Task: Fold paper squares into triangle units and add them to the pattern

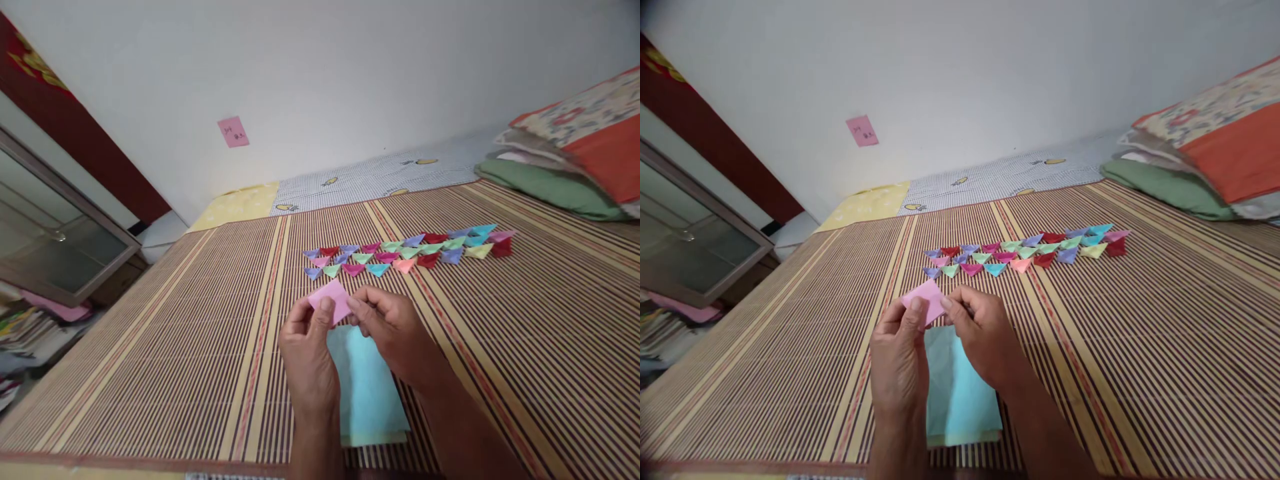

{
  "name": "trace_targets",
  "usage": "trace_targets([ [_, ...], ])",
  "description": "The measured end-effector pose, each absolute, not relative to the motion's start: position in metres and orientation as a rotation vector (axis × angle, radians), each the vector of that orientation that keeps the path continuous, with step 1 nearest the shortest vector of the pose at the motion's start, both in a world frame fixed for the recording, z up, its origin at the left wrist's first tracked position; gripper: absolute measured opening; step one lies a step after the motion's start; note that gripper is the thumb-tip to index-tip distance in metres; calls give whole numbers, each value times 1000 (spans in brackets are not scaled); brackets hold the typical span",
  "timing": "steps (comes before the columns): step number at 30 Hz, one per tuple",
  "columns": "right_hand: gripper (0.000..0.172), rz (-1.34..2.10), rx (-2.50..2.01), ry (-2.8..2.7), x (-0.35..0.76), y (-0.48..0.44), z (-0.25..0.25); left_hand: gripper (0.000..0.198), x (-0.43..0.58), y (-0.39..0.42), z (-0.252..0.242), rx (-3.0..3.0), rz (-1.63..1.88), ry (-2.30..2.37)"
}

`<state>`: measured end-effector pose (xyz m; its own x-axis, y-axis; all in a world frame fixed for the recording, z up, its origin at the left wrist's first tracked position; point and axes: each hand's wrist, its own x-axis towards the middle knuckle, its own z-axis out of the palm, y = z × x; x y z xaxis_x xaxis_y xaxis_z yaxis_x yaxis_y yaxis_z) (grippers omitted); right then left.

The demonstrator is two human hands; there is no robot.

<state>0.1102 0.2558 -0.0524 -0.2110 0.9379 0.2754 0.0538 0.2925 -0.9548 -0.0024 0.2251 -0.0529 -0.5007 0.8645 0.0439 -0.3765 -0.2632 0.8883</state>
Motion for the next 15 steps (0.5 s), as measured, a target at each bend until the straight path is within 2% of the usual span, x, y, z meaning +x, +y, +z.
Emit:
trace_targets([
  [5,32,1085,-946,-1480,111,257,-53,21,-2,222,-51,735,2102,1149],
  [9,30,1013,-958,-1547,110,253,-49,10,-3,223,-52,803,2071,1158],
  [15,29,1013,-937,-1599,108,252,-45,14,-7,225,-52,661,2108,1122],
])
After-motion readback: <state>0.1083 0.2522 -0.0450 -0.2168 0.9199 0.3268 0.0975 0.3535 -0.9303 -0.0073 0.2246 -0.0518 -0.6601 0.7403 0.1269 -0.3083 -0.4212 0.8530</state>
